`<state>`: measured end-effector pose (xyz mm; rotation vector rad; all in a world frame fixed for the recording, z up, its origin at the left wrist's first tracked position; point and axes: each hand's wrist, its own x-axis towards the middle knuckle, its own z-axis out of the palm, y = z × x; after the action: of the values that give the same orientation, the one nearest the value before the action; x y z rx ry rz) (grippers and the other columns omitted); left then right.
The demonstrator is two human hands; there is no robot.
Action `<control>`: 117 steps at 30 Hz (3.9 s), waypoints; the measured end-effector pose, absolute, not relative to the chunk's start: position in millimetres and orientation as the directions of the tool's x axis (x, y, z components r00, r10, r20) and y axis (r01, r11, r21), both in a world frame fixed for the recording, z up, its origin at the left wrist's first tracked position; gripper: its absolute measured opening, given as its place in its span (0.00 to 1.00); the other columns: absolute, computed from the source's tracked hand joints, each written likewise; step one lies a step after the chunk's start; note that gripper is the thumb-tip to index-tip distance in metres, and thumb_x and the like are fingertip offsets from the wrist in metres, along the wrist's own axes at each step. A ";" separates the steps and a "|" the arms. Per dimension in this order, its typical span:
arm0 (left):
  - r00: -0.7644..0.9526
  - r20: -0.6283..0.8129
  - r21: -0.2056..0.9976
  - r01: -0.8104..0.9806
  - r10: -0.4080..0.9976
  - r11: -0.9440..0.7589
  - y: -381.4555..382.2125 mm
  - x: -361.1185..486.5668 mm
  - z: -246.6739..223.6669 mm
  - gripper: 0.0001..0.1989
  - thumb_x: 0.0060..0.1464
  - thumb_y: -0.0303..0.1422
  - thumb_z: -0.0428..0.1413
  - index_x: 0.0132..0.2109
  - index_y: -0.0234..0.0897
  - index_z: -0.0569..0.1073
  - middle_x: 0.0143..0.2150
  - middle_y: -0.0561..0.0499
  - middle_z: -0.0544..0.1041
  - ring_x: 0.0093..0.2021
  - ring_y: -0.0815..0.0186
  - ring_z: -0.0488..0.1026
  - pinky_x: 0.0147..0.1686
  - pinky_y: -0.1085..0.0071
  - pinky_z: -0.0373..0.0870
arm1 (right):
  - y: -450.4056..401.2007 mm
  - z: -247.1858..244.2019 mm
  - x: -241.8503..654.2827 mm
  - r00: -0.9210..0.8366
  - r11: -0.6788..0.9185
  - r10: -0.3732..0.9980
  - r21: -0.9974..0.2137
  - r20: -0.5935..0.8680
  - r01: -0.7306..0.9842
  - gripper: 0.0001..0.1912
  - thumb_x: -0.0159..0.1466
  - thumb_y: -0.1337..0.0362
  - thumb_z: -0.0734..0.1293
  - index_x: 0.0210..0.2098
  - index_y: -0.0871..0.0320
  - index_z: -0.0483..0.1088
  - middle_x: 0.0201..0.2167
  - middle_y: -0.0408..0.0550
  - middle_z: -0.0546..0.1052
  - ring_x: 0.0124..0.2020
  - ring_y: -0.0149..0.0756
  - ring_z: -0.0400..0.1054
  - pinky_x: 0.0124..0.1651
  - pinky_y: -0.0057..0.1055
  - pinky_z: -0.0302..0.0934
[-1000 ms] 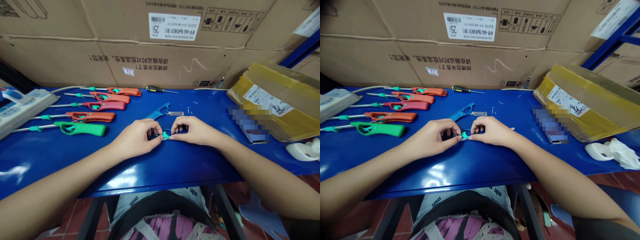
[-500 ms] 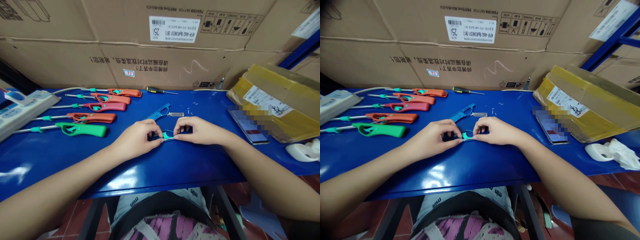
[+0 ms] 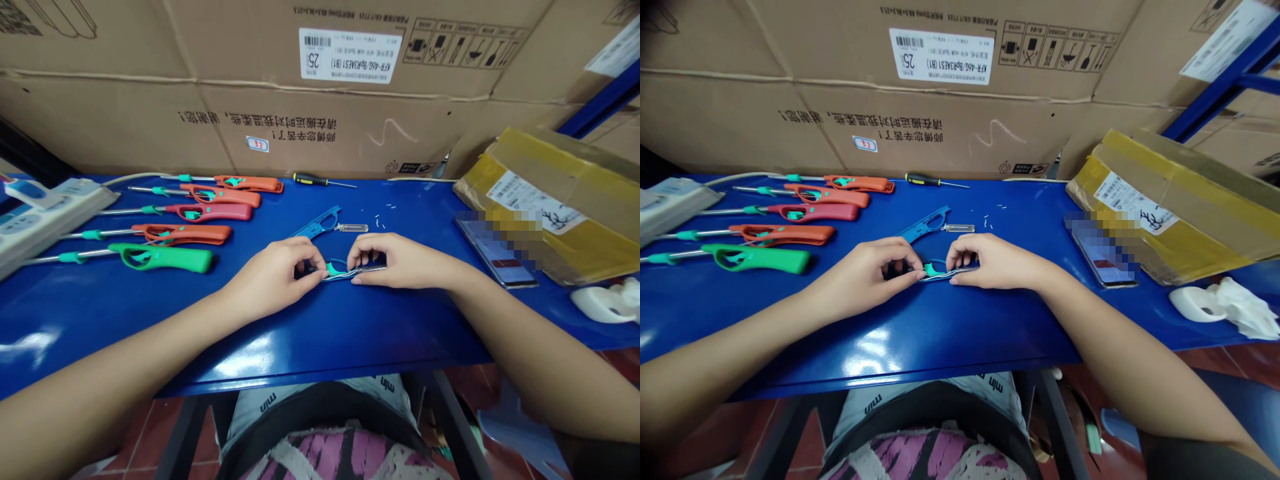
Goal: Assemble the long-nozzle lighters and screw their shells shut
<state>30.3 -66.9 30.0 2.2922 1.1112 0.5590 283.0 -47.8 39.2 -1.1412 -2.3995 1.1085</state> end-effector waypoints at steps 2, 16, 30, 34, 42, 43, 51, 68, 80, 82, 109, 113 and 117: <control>0.576 0.140 0.620 0.584 0.806 -0.524 -66.7 30.0 29.8 0.06 0.61 0.34 0.58 0.39 0.38 0.79 0.37 0.51 0.76 0.31 0.69 0.71 0.32 0.72 0.65 | -48.2 39.0 282.6 -0.662 0.412 0.746 -0.727 -0.078 0.549 0.08 0.60 0.65 0.72 0.39 0.58 0.76 0.38 0.46 0.78 0.38 0.34 0.68 0.44 0.32 0.63; 0.594 0.114 0.588 0.606 0.796 -0.536 -67.6 28.4 29.1 0.06 0.58 0.34 0.60 0.41 0.41 0.81 0.40 0.51 0.77 0.33 0.68 0.73 0.31 0.72 0.67 | -50.1 38.5 279.4 -0.697 0.526 0.717 -0.655 -0.003 0.543 0.04 0.63 0.70 0.68 0.36 0.57 0.76 0.37 0.46 0.78 0.39 0.35 0.70 0.44 0.32 0.63; 0.589 0.132 0.611 0.585 0.797 -0.534 -69.0 29.8 29.1 0.05 0.57 0.33 0.60 0.39 0.41 0.82 0.38 0.51 0.77 0.32 0.69 0.72 0.30 0.72 0.66 | -52.1 33.0 273.2 -0.678 0.497 0.734 -0.697 0.022 0.516 0.01 0.63 0.67 0.69 0.34 0.58 0.73 0.34 0.45 0.77 0.35 0.33 0.68 0.40 0.31 0.63; 0.573 0.144 0.609 0.591 0.807 -0.528 -69.8 32.4 26.7 0.05 0.57 0.33 0.59 0.38 0.40 0.81 0.35 0.52 0.77 0.31 0.69 0.71 0.29 0.72 0.65 | -52.0 30.8 271.2 -0.646 0.455 0.763 -0.724 0.017 0.518 0.00 0.61 0.68 0.70 0.33 0.58 0.73 0.31 0.44 0.76 0.32 0.31 0.66 0.37 0.29 0.61; 0.546 0.161 0.628 0.586 0.822 -0.512 -69.5 35.6 19.7 0.04 0.57 0.32 0.60 0.35 0.39 0.80 0.35 0.52 0.78 0.33 0.68 0.71 0.33 0.71 0.66 | -51.0 25.4 268.0 -0.619 0.424 0.785 -0.750 0.025 0.508 0.06 0.61 0.63 0.71 0.33 0.59 0.73 0.30 0.44 0.74 0.31 0.31 0.64 0.37 0.30 0.61; 0.543 0.160 0.631 0.586 0.825 -0.508 -69.5 35.8 19.4 0.04 0.57 0.32 0.60 0.35 0.39 0.80 0.34 0.52 0.77 0.32 0.68 0.71 0.33 0.71 0.65 | -50.8 24.8 267.6 -0.611 0.415 0.791 -0.753 0.021 0.511 0.05 0.61 0.63 0.71 0.32 0.59 0.73 0.30 0.44 0.74 0.31 0.31 0.64 0.37 0.30 0.61; 0.527 0.171 0.644 0.580 0.832 -0.500 -67.3 37.0 17.4 0.05 0.56 0.34 0.61 0.34 0.38 0.79 0.33 0.53 0.77 0.31 0.69 0.70 0.32 0.71 0.65 | -48.8 22.1 266.2 -0.561 0.313 0.827 -0.799 -0.038 0.514 0.07 0.58 0.62 0.73 0.31 0.59 0.74 0.28 0.43 0.74 0.30 0.30 0.64 0.36 0.29 0.61; 0.478 0.135 0.672 0.600 0.868 -0.435 -66.6 38.3 14.7 0.06 0.53 0.36 0.63 0.38 0.40 0.78 0.31 0.56 0.76 0.28 0.70 0.67 0.29 0.72 0.65 | -48.3 25.0 267.7 -0.598 0.338 0.801 -0.790 -0.045 0.512 0.05 0.60 0.64 0.69 0.34 0.59 0.76 0.31 0.45 0.77 0.32 0.31 0.66 0.38 0.30 0.63; 0.480 0.136 0.682 0.589 0.866 -0.433 -66.9 40.3 14.3 0.07 0.55 0.35 0.61 0.40 0.40 0.78 0.30 0.56 0.75 0.27 0.71 0.66 0.28 0.72 0.62 | -48.4 22.1 266.9 -0.587 0.340 0.809 -0.788 -0.033 0.513 0.06 0.58 0.62 0.71 0.33 0.59 0.76 0.30 0.44 0.75 0.31 0.31 0.64 0.37 0.30 0.62; 0.480 0.133 0.682 0.590 0.867 -0.431 -66.9 40.2 13.9 0.07 0.55 0.35 0.61 0.40 0.40 0.78 0.30 0.56 0.75 0.26 0.71 0.66 0.28 0.72 0.62 | -48.5 21.9 266.8 -0.585 0.337 0.810 -0.790 -0.034 0.512 0.07 0.58 0.62 0.72 0.33 0.59 0.75 0.30 0.44 0.75 0.31 0.31 0.64 0.37 0.30 0.62; 0.488 0.171 0.672 0.577 0.856 -0.464 -67.7 38.9 12.6 0.08 0.54 0.35 0.62 0.42 0.40 0.78 0.36 0.53 0.76 0.29 0.69 0.66 0.32 0.71 0.65 | -42.8 34.2 280.8 -0.656 0.356 0.751 -0.791 -0.075 0.498 0.05 0.60 0.67 0.68 0.36 0.58 0.76 0.37 0.47 0.82 0.38 0.34 0.74 0.46 0.33 0.68; 0.478 0.197 0.667 0.574 0.856 -0.474 -67.6 38.0 10.8 0.11 0.54 0.35 0.62 0.45 0.39 0.78 0.40 0.51 0.75 0.30 0.69 0.66 0.33 0.70 0.66 | -43.3 37.1 283.8 -0.636 0.328 0.767 -0.796 -0.091 0.509 0.06 0.59 0.66 0.69 0.37 0.58 0.76 0.38 0.47 0.81 0.39 0.35 0.75 0.46 0.33 0.69; 0.480 0.192 0.651 0.590 0.856 -0.478 -67.5 37.0 11.2 0.13 0.55 0.35 0.63 0.47 0.40 0.78 0.42 0.51 0.75 0.30 0.69 0.66 0.34 0.70 0.67 | -40.5 45.1 291.8 -0.577 0.289 0.809 -0.777 -0.115 0.559 0.10 0.61 0.61 0.69 0.41 0.58 0.76 0.37 0.47 0.81 0.36 0.35 0.74 0.41 0.33 0.68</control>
<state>37.0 -67.5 11.2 2.2233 1.1940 0.6949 291.8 -40.5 45.1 -1.2450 -2.2613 1.1737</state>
